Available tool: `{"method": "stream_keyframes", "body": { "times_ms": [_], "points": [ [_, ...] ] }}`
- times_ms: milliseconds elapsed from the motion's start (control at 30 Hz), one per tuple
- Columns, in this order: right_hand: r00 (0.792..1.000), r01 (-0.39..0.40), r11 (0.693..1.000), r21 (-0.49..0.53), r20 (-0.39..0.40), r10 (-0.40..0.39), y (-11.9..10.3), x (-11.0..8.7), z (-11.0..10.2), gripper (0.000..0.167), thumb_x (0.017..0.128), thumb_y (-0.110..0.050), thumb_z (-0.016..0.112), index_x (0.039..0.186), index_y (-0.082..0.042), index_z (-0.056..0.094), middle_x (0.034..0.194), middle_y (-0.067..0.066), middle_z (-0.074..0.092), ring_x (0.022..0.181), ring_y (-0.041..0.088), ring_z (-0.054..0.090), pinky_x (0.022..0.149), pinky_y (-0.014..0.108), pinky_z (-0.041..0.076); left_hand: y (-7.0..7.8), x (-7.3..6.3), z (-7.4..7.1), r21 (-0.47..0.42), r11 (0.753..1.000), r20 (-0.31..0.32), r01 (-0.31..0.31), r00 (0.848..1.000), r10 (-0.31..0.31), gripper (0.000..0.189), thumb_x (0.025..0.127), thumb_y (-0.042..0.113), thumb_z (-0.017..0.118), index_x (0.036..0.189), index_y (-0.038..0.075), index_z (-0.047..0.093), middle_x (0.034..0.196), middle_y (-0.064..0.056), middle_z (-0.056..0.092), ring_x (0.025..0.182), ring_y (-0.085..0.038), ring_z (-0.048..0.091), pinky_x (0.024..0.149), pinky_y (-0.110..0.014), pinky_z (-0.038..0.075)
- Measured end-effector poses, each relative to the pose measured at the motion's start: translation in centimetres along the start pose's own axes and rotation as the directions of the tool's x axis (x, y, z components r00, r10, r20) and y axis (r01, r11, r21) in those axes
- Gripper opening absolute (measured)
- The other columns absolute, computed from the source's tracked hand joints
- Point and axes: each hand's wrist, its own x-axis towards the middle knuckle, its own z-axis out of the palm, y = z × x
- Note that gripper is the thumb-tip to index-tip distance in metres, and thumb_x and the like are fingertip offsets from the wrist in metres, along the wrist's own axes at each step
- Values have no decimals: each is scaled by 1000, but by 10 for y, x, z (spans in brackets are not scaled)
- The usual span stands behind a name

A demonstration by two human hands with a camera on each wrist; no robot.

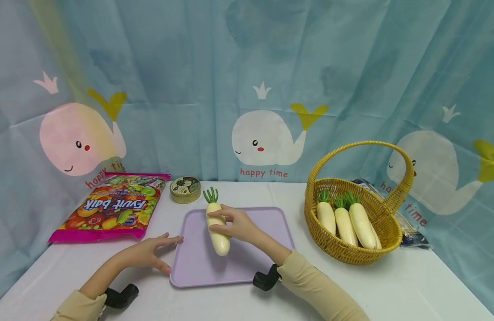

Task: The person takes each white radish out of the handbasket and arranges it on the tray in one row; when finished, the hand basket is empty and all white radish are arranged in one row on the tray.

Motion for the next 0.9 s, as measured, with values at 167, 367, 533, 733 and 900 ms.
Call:
{"method": "stream_keyframes", "body": {
  "times_ms": [167,367,533,733,900],
  "points": [
    [997,-69,997,30,23,68,-4,5,13,34,78,-23,71,109,-13,66,116,3,56,81,14,61,56,23,50,0,1,-1,9,1000,-10,12,1000,-11,77,66,32,77,129,0,45,128,-42,25,115,-58,24,84,-68,24],
    [994,-69,997,-34,83,72,-6,6,29,34,78,-26,70,110,-14,66,106,-3,59,49,4,46,44,22,45,0,2,-1,2,1000,3,9,1000,-9,78,67,32,76,129,-1,44,128,-42,25,116,-58,23,85,-68,24],
    [995,-30,996,-83,90,37,-5,9,39,33,78,-27,70,108,-14,66,105,-4,62,70,4,53,58,19,46,0,0,0,4,1000,11,14,1000,-14,77,67,31,76,129,-1,44,128,-43,25,114,-59,23,84,-69,24],
    [993,-4,986,-164,118,24,-4,11,46,34,80,-30,67,110,-13,65,113,-1,59,103,9,50,82,20,40,0,-1,0,-5,1000,18,8,1000,-8,77,68,32,76,129,-2,43,128,-43,25,114,-59,24,83,-69,25],
    [984,58,944,-325,181,2,-5,8,49,36,80,-32,67,111,-12,65,107,4,54,91,6,50,74,16,40,-2,0,0,-8,1000,15,-6,1000,6,76,68,32,75,130,0,43,128,-42,25,115,-59,23,83,-69,25]
  ]
}}
